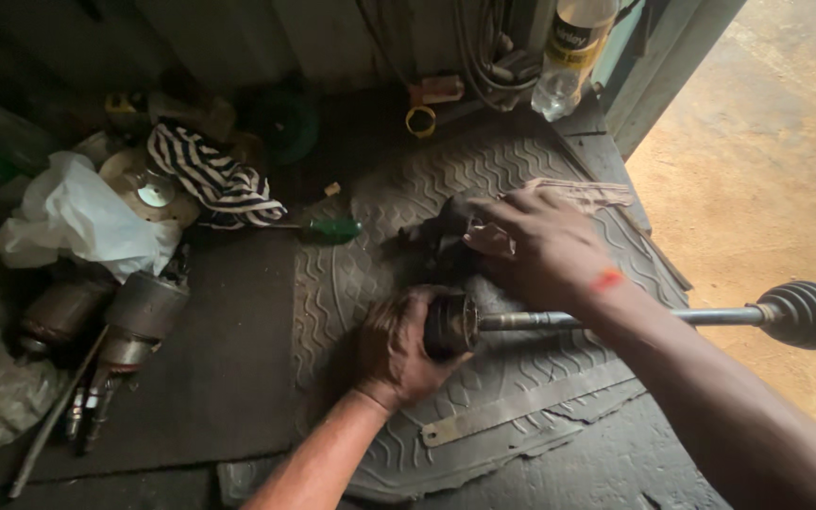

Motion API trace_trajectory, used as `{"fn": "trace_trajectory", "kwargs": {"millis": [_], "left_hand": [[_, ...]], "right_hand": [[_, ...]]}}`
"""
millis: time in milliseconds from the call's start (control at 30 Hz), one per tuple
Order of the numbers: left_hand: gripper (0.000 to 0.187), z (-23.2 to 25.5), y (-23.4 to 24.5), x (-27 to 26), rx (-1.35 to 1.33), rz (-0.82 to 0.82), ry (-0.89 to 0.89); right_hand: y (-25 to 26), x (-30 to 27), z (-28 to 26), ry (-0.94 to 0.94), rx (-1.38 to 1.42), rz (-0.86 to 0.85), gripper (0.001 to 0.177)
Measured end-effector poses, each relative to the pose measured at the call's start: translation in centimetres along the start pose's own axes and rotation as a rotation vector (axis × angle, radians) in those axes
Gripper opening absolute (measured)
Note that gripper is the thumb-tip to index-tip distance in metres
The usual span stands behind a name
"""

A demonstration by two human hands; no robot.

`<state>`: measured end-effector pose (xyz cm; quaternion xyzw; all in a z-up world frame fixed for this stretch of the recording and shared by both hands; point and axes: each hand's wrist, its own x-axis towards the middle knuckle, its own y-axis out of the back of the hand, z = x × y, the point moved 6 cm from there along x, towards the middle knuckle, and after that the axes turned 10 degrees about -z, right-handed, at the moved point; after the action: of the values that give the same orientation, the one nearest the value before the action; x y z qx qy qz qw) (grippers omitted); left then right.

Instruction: The person cleans a metal rod with a rubber boot using a rag and a flat metal tool. They repeatedly wipe the rod and use the tool to scrape or pry at the boot's edge, then wipe again. The rod is held and rotated during the process.

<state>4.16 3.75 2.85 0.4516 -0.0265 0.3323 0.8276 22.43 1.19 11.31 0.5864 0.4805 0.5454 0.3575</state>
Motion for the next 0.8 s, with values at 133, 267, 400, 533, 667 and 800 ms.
{"fn": "trace_trajectory", "kwargs": {"millis": [133,267,400,533,667,800], "left_hand": [[0.078,-0.2,0.0,0.0,0.0,-0.01,0.026],[0.076,0.3,0.5,-0.5,-0.066,0.014,-0.018],[0.076,0.4,0.7,-0.1,-0.056,0.03,-0.013],[0.078,0.7,0.9,0.0,-0.029,0.054,-0.039],[0.077,0.5,0.8,0.0,-0.034,0.032,-0.02],[0.078,0.7,1.0,-0.2,-0.05,0.046,-0.027]], "right_hand": [[-2.9,3.9,2.9,-0.201,0.229,-0.18,0.021],[-1.0,10.2,7.9,-0.237,0.119,-0.299,0.023],[2.6,14.8,8.5,-0.106,-0.087,-0.365,0.022],[3.8,15.7,7.1,-0.037,-0.179,-0.394,0.026],[3.8,14.4,6.9,-0.025,-0.2,-0.4,0.034],[2.3,11.4,7.9,-0.042,-0.178,-0.397,0.043]]}}
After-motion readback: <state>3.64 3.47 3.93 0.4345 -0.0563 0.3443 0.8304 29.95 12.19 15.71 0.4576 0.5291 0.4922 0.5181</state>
